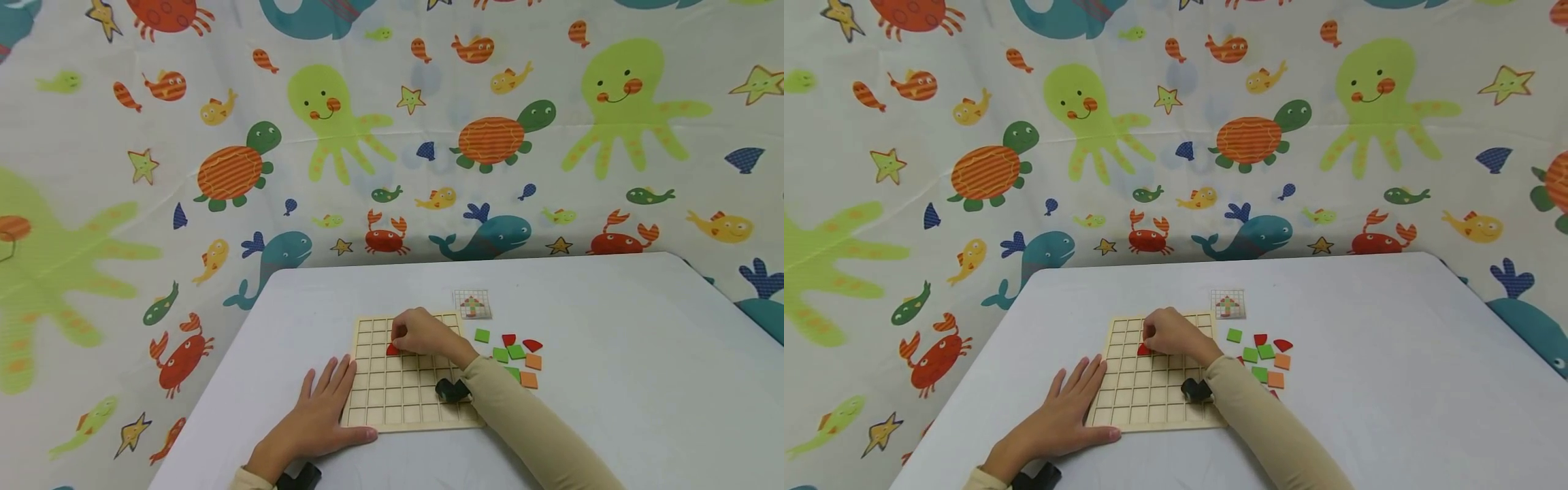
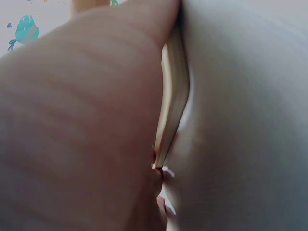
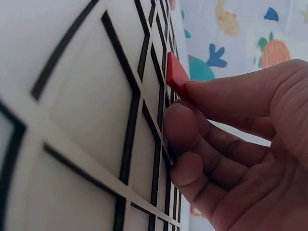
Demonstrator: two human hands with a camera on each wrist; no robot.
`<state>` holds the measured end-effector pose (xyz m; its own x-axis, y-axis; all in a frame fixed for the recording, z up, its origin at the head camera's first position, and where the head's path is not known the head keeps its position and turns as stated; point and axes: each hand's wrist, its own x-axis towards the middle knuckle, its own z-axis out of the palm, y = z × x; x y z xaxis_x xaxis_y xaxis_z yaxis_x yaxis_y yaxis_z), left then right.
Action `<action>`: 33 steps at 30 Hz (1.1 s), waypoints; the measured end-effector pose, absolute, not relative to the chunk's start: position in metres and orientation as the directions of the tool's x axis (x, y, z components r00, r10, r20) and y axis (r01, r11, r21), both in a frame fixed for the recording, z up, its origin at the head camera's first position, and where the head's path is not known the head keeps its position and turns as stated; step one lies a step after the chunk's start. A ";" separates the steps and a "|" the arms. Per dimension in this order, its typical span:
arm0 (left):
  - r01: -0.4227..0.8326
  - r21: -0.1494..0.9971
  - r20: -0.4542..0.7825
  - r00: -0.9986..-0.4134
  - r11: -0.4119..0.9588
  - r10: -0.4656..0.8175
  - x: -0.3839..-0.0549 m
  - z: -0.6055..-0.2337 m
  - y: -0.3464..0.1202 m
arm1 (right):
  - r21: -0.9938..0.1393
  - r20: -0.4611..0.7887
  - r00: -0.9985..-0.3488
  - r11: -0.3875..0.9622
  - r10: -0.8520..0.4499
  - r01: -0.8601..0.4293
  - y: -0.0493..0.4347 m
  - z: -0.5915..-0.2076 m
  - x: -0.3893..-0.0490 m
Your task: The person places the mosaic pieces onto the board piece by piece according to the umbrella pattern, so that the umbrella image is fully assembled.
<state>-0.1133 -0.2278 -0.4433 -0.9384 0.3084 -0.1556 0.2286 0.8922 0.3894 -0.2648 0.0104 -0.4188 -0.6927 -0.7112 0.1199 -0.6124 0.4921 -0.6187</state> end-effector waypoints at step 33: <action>0.228 0.398 -0.162 -0.936 0.889 0.313 -0.118 -0.440 -0.230 | -0.654 0.060 -0.773 0.560 -0.631 -0.508 0.087 -0.389 -0.261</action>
<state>-0.1175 -0.2299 -0.4404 -0.9360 0.3128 -0.1616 0.2283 0.8886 0.3979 -0.2614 0.0871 -0.3886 -0.7733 -0.6311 0.0604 -0.5081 0.5600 -0.6543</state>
